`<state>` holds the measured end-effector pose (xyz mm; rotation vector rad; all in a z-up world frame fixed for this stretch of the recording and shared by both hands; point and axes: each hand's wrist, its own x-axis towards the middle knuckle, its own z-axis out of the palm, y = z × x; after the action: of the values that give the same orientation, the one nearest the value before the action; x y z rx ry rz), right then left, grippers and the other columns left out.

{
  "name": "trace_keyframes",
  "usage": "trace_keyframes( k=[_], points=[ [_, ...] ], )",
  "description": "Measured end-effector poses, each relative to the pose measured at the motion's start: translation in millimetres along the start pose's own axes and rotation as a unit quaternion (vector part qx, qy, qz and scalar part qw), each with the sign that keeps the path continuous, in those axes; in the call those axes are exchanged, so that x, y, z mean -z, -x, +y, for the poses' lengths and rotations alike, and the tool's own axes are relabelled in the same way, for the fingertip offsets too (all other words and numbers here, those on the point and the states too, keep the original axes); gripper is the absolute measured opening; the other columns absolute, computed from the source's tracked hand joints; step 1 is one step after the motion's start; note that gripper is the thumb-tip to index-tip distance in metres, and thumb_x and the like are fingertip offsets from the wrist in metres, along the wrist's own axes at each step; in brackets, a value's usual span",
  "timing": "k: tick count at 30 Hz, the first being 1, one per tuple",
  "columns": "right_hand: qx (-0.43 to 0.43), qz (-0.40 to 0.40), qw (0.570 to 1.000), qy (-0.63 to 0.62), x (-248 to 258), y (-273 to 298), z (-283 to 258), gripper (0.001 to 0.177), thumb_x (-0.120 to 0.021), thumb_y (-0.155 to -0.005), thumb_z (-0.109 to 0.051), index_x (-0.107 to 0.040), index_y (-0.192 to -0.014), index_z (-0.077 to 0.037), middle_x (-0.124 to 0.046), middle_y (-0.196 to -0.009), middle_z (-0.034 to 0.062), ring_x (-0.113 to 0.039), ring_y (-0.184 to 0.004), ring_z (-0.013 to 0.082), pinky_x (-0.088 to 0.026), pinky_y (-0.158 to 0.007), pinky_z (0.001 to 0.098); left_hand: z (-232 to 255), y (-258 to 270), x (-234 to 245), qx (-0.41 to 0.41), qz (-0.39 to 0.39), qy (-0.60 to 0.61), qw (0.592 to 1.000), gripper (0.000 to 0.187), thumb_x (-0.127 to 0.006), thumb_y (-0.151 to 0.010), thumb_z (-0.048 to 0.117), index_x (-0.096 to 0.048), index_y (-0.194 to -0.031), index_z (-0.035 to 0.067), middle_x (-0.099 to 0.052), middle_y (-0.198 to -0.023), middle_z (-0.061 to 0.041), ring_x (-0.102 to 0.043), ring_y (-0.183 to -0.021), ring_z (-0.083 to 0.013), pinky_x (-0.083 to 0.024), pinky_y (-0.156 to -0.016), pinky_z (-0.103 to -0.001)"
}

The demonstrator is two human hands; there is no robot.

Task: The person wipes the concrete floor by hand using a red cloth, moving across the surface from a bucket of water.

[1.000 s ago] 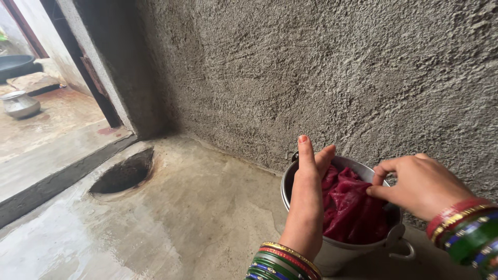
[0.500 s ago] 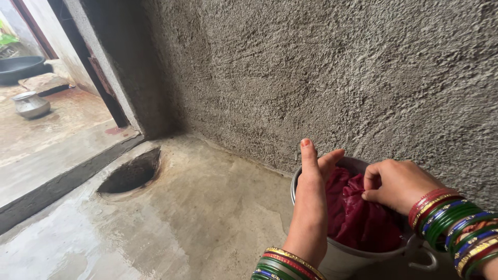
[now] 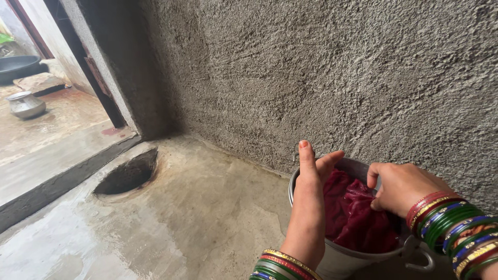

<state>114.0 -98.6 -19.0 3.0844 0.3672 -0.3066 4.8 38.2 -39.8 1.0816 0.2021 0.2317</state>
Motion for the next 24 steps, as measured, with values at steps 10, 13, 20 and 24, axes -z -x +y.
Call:
trace_keyframes(
  k=[10, 13, 20, 24],
  points=[
    [-0.029, 0.059, 0.996, -0.060, 17, 33, -8, 0.033, -0.083, -0.083, -0.028, -0.065, -0.110, -0.022, -0.083, -0.099, -0.0057, -0.079, -0.093, 0.0184, -0.061, -0.084, 0.0368, 2, 4, -9, 0.034, 0.012, 0.012, 0.999, 0.097, -0.026, -0.087, 0.077, -0.034, -0.156, 0.009, -0.043, -0.162, -0.009, -0.040, -0.150, -0.0199, -0.026, -0.122, -0.037],
    [-0.024, 0.087, 0.994, -0.062, 21, 46, -6, 0.033, -0.083, -0.083, -0.029, -0.064, -0.109, -0.020, -0.082, -0.099, -0.0057, -0.078, -0.091, 0.0184, -0.059, -0.080, 0.0356, -1, 4, -12, 0.033, 0.007, 0.026, 0.999, 0.097, -0.028, -0.087, 0.076, -0.032, -0.158, 0.009, -0.041, -0.163, -0.007, -0.038, -0.151, -0.0198, -0.026, -0.122, -0.036],
    [-0.016, 0.170, 0.981, -0.091, 20, 61, 6, 0.036, -0.085, -0.079, -0.030, -0.063, -0.104, -0.017, -0.082, -0.094, -0.0040, -0.078, -0.089, 0.0213, -0.060, -0.078, 0.0380, -9, 0, -20, 0.015, 0.042, -0.011, 0.999, 0.095, -0.032, -0.089, 0.074, -0.043, -0.150, 0.002, -0.057, -0.152, -0.012, -0.054, -0.140, -0.0227, -0.035, -0.116, -0.034],
    [0.021, 0.230, 0.964, -0.129, 23, 68, 14, 0.038, -0.088, -0.075, -0.027, -0.062, -0.100, -0.014, -0.082, -0.091, -0.0007, -0.079, -0.091, 0.0222, -0.060, -0.077, 0.0395, -15, -1, -22, -0.098, 0.037, -0.085, 0.991, 0.091, -0.027, -0.094, 0.072, -0.052, -0.146, 0.002, -0.059, -0.151, -0.012, -0.052, -0.141, -0.0198, -0.033, -0.116, -0.033]
  ],
)
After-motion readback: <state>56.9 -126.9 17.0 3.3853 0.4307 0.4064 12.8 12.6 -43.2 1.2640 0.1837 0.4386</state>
